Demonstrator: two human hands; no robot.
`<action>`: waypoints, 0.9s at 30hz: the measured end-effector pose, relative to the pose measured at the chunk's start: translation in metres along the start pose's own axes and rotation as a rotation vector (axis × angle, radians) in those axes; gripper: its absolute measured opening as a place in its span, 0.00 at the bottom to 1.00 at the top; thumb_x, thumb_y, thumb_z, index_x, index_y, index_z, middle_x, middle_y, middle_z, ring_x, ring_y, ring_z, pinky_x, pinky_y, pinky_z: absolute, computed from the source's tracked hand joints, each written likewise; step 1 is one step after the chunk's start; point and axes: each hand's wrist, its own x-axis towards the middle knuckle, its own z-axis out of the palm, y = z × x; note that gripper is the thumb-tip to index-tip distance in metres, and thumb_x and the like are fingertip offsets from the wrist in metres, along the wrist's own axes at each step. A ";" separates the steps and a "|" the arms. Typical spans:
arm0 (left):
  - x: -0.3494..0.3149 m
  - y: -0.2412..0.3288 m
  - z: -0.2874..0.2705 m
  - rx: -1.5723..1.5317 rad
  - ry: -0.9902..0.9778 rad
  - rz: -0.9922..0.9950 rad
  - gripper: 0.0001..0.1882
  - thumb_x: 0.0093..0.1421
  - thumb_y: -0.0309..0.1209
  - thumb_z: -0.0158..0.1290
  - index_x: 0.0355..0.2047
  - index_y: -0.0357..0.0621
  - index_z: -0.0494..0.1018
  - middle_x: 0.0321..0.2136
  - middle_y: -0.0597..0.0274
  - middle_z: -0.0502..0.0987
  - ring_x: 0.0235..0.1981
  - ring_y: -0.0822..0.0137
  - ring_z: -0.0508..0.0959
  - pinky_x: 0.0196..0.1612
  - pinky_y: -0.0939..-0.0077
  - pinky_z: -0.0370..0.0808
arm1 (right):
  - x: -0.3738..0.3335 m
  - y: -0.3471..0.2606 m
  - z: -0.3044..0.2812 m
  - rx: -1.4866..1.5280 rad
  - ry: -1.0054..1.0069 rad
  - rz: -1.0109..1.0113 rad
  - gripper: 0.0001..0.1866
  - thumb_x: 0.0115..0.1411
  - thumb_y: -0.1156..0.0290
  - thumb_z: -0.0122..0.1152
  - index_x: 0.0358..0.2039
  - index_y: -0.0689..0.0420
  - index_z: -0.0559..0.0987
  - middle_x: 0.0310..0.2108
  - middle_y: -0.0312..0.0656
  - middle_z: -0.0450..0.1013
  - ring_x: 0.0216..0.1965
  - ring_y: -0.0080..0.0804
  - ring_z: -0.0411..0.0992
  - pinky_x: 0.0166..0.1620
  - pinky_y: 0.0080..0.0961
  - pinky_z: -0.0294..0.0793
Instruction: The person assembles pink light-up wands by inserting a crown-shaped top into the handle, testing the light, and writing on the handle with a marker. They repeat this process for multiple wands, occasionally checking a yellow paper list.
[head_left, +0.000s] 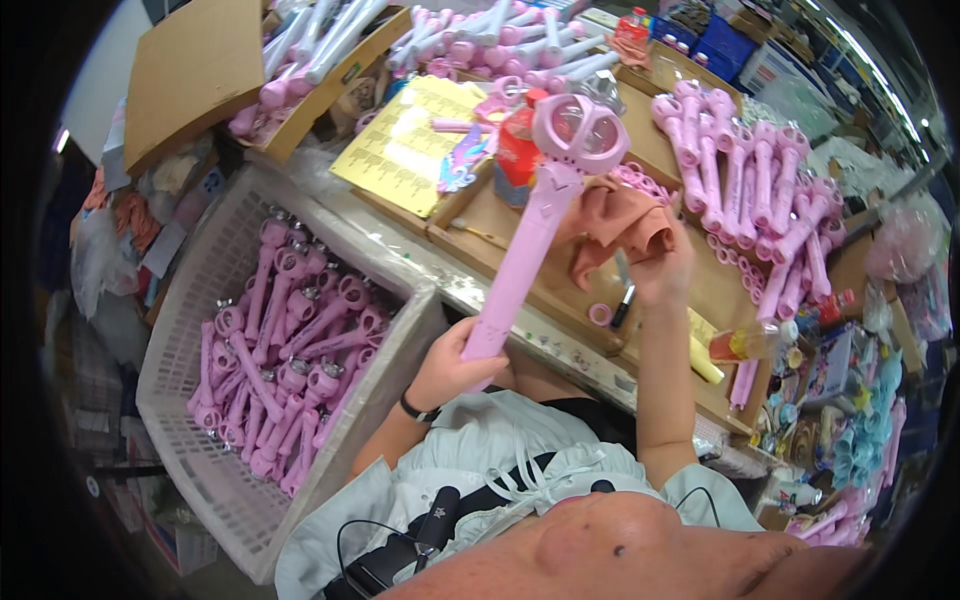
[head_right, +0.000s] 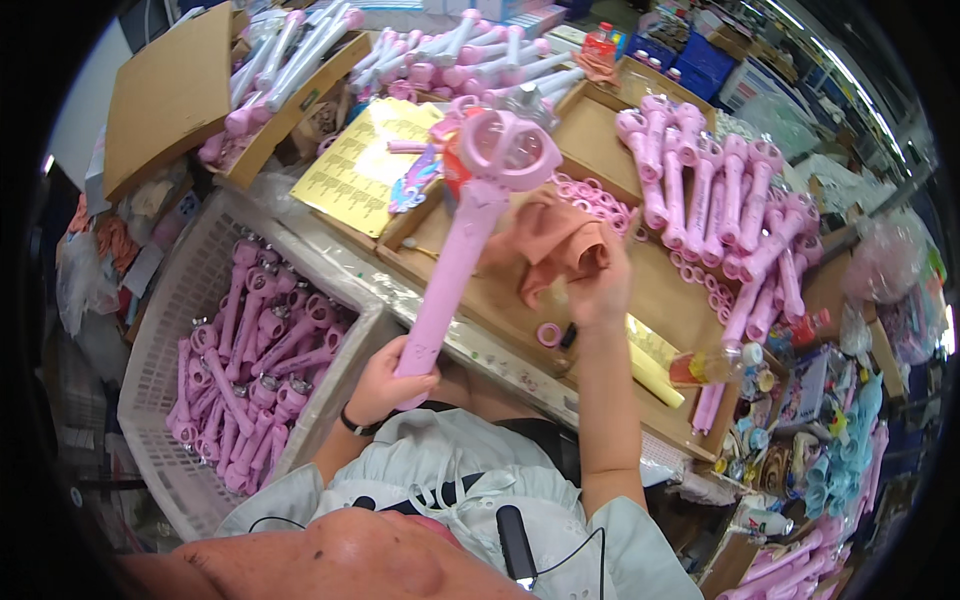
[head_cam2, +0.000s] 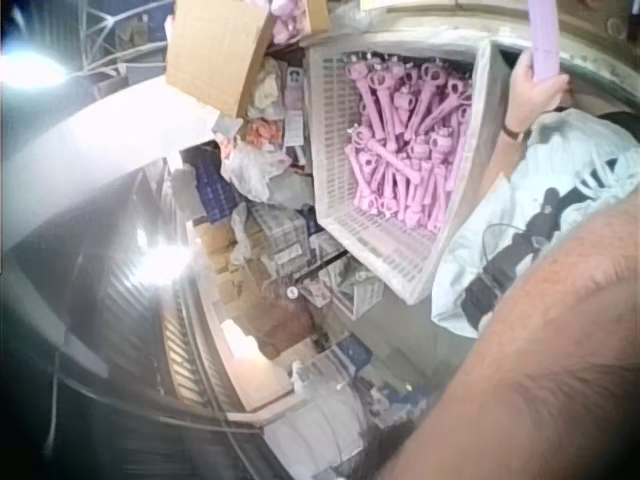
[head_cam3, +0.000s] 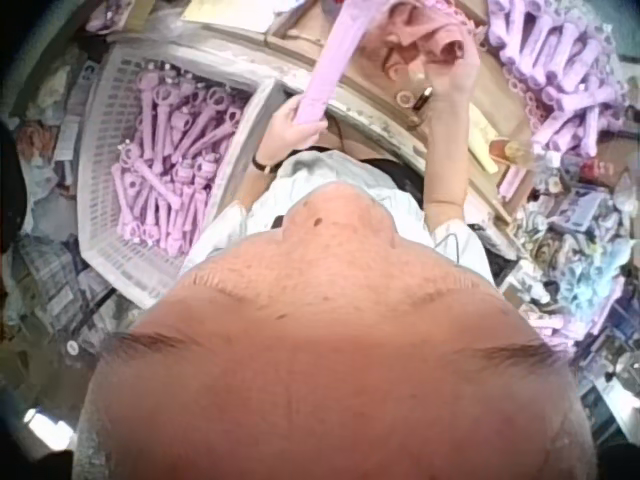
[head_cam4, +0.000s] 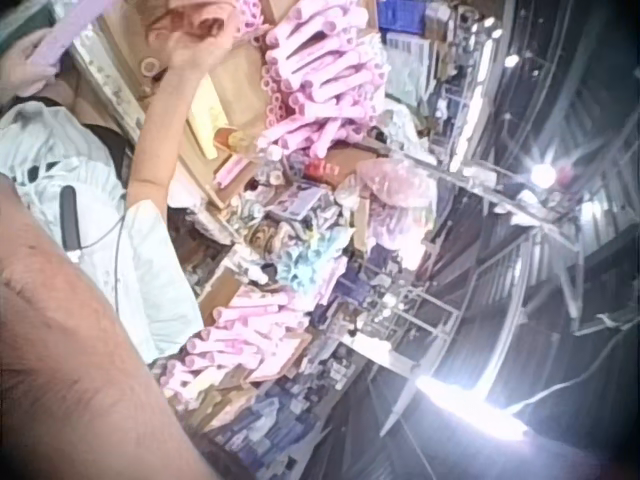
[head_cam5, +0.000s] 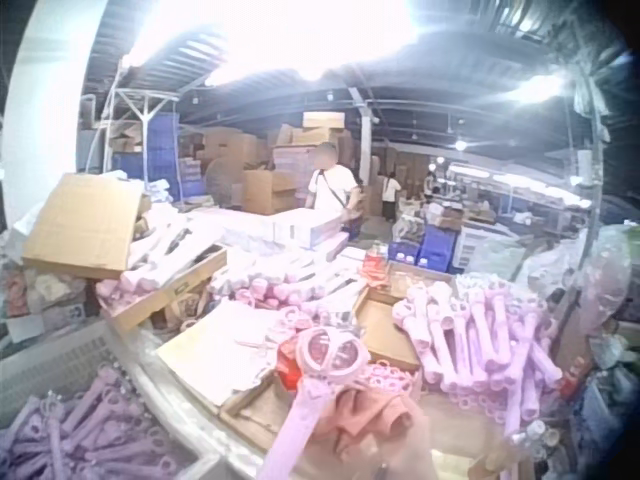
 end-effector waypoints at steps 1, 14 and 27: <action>0.011 -0.003 0.015 0.007 -0.030 -0.001 0.27 0.48 0.27 0.61 0.48 0.35 0.67 0.34 0.65 0.74 0.34 0.75 0.74 0.40 0.80 0.71 | -0.016 0.003 0.005 0.135 -0.064 0.017 0.08 0.61 0.66 0.49 0.34 0.56 0.73 0.28 0.37 0.72 0.32 0.28 0.73 0.35 0.26 0.71; 0.022 -0.025 0.070 0.254 -0.132 0.066 0.28 0.49 0.29 0.59 0.50 0.35 0.65 0.38 0.60 0.74 0.37 0.74 0.73 0.41 0.78 0.71 | -0.026 0.039 -0.017 -0.054 -0.139 0.070 0.22 0.61 0.52 0.49 0.45 0.58 0.71 0.35 0.46 0.73 0.31 0.27 0.74 0.34 0.22 0.76; 0.011 -0.023 0.037 -0.101 -0.035 -0.121 0.26 0.51 0.26 0.58 0.50 0.35 0.63 0.32 0.62 0.73 0.28 0.74 0.75 0.31 0.80 0.73 | 0.012 0.029 -0.029 -1.784 0.001 -0.727 0.05 0.50 0.71 0.56 0.26 0.58 0.78 0.26 0.41 0.71 0.29 0.38 0.71 0.34 0.28 0.67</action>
